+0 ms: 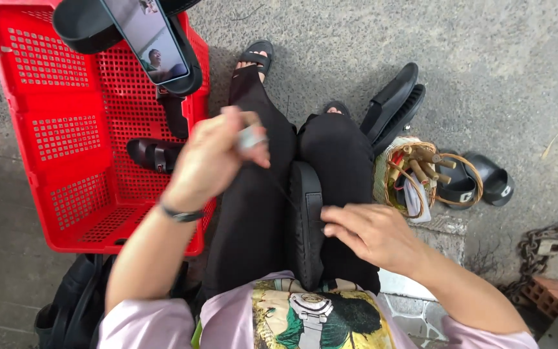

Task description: Hand-stitching the sole of a black sandal to repair it using a needle and thread.

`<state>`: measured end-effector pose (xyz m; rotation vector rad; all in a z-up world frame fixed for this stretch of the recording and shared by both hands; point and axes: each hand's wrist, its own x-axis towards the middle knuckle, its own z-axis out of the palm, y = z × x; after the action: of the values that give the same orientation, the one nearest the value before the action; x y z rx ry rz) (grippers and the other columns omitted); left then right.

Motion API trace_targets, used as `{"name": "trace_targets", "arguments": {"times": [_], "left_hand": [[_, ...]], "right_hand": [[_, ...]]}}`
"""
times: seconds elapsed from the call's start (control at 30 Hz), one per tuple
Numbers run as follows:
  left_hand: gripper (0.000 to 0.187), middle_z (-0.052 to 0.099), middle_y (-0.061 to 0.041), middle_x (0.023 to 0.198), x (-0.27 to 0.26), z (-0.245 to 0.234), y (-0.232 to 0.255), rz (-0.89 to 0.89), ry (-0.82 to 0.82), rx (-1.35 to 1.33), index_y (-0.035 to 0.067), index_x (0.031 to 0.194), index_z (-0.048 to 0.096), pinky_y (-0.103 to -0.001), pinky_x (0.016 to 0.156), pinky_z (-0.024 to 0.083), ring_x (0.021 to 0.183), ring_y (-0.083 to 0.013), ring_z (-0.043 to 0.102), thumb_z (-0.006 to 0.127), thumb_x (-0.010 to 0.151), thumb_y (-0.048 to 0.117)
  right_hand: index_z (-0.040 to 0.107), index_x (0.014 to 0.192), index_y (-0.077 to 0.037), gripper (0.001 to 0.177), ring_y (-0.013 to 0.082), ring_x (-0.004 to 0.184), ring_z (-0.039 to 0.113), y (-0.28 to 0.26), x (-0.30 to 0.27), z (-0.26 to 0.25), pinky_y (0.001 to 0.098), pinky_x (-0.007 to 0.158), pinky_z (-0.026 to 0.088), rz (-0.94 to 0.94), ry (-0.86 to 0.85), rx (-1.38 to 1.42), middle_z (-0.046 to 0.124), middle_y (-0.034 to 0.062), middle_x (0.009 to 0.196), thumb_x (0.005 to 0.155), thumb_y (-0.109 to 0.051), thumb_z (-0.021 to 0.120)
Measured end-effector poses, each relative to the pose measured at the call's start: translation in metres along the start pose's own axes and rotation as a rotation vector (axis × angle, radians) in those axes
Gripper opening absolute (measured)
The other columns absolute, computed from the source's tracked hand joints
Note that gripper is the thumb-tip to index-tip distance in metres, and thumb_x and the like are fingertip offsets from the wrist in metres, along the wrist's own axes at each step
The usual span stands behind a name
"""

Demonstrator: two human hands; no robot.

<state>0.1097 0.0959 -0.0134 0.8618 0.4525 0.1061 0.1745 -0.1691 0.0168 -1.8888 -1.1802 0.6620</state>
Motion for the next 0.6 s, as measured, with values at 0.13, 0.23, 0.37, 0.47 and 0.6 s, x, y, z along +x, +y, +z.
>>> {"name": "trace_targets", "arguments": {"times": [0.13, 0.23, 0.37, 0.47, 0.6], "left_hand": [[0.032, 0.06, -0.015, 0.083, -0.045, -0.036, 0.021, 0.347, 0.086, 1.51, 0.0, 0.065, 0.062, -0.033, 0.067, 0.05, 0.076, -0.0294, 0.064, 0.07, 0.092, 0.016], [0.037, 0.05, -0.019, 0.118, -0.076, -0.003, 0.007, 0.302, 0.246, 1.497, -0.005, 0.113, 0.054, -0.034, 0.08, 0.043, 0.093, -0.0311, 0.053, 0.051, 0.076, -0.009], [0.017, 0.055, -0.026, 0.119, -0.093, 0.022, -0.024, 0.751, -0.03, 1.29, -0.003, 0.077, 0.058, -0.045, 0.093, 0.05, 0.111, -0.0428, 0.058, 0.074, 0.078, 0.002], [0.036, 0.059, -0.021, 0.117, -0.095, 0.028, -0.038, 0.686, -0.081, 1.216, -0.006, 0.093, 0.06, -0.04, 0.091, 0.053, 0.109, -0.0362, 0.062, 0.081, 0.076, 0.017], [0.042, 0.056, -0.02, 0.11, -0.085, 0.029, -0.046, 0.621, -0.148, 1.169, -0.006, 0.087, 0.056, -0.042, 0.085, 0.056, 0.104, -0.0361, 0.063, 0.083, 0.072, 0.023]], "right_hand": [[0.054, 0.132, -0.021, 0.042, 0.0193, 0.05, 0.054, 0.004, -0.013, -0.003, 0.0317, 0.046, 0.047, -0.187, -0.048, -0.512, 0.053, 0.0052, 0.081, 0.093, -0.013, 0.042], [0.054, 0.135, -0.025, 0.047, 0.0129, 0.048, 0.051, 0.003, -0.01, -0.004, 0.0266, 0.044, 0.046, -0.229, -0.069, -0.626, 0.052, 0.0029, 0.081, 0.09, -0.014, 0.045], [0.054, 0.134, -0.026, 0.045, 0.0141, 0.05, 0.053, -0.003, -0.004, -0.006, 0.0277, 0.046, 0.047, -0.27, -0.07, -0.707, 0.053, 0.0031, 0.086, 0.091, -0.014, 0.044], [0.056, 0.131, -0.026, 0.043, 0.0162, 0.053, 0.055, -0.005, -0.001, -0.01, 0.0272, 0.048, 0.047, -0.289, -0.086, -0.77, 0.052, 0.0032, 0.087, 0.09, -0.015, 0.047], [0.058, 0.125, -0.021, 0.039, 0.0162, 0.052, 0.052, -0.01, 0.002, -0.012, 0.029, 0.047, 0.045, -0.386, -0.087, -0.886, 0.049, 0.005, 0.084, 0.09, -0.013, 0.042]]}}
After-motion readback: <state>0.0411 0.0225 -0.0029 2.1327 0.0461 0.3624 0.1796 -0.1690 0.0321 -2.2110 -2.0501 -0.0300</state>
